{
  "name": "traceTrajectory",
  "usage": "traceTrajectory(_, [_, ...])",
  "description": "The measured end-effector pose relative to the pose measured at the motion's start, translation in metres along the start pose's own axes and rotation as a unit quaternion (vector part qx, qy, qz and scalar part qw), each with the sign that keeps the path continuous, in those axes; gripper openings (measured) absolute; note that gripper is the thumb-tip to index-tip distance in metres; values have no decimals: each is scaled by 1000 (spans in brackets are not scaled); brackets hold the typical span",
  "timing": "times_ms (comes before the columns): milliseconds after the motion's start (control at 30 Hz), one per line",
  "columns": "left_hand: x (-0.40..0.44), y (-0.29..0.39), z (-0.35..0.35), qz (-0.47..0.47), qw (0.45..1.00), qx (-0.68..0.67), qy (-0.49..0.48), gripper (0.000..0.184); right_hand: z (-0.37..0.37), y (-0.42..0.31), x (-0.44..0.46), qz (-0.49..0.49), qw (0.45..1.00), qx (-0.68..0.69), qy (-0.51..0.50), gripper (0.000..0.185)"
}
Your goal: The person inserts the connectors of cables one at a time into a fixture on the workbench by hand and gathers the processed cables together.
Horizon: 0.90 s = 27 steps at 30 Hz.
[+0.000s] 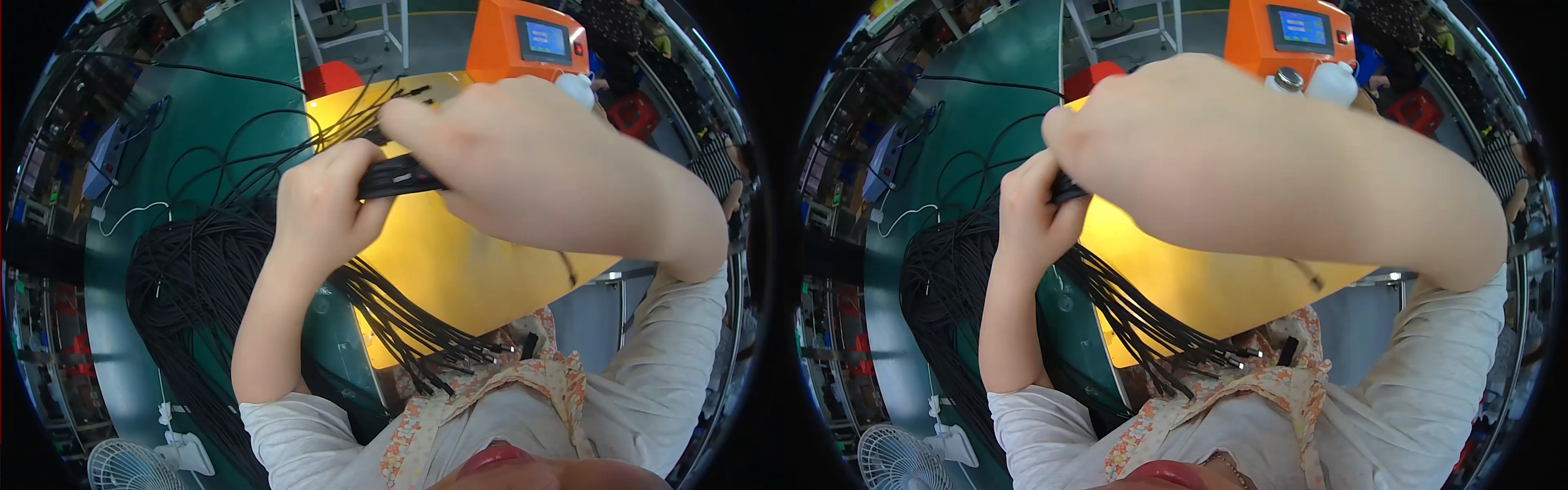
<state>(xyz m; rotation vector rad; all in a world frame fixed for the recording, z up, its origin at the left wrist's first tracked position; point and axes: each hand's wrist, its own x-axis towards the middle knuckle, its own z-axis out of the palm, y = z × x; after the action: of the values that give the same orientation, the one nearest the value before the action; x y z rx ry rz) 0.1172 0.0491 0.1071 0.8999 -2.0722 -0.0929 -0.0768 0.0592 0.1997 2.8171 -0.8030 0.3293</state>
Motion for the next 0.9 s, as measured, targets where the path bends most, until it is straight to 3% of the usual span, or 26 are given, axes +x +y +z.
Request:
traceTrajectory(67, [-2, -8, 4, 38, 999, 8, 28, 16, -16, 5, -24, 66, 992, 98, -49, 35])
traceTrajectory(133, [-4, -13, 8, 77, 996, -8, 39, 16, -32, 7, -38, 209, 938, 236, -140, 38])
traceTrajectory(200, [-6, -17, 14, 113, 993, -22, 39, 16, -25, 19, -70, 232, 915, 272, -185, 30])
traceTrajectory(267, [-6, -18, 21, 127, 991, -23, 26, 16, -23, 29, -101, 266, 857, 352, -267, 24])
traceTrajectory(367, [-8, -17, 35, 153, 988, 5, 6, 15, -16, 15, -126, 375, 681, 614, -138, 17])
traceTrajectory(400, [-10, -16, 39, 160, 987, 20, -14, 16, -9, 10, -128, 407, 665, 620, -88, 18])
traceTrajectory(500, [-16, -13, 54, 180, 979, 61, -68, 20, 28, 11, -128, 458, 676, 573, -80, 13])
traceTrajectory(667, [-28, -18, 76, 161, 979, 66, -108, 24, 73, -7, -86, 432, 677, 595, -13, 20])
traceTrajectory(767, [-23, -29, 59, 183, 973, 90, -106, 21, 42, 11, -84, 340, 785, 501, -134, 21])
traceTrajectory(800, [-20, -33, 54, 189, 974, 90, -91, 20, 41, 23, -99, 246, 862, 434, -86, 18])
traceTrajectory(900, [-14, -44, 43, 200, 973, 93, -66, 19, 10, 30, -104, 376, 778, 481, -146, 14])
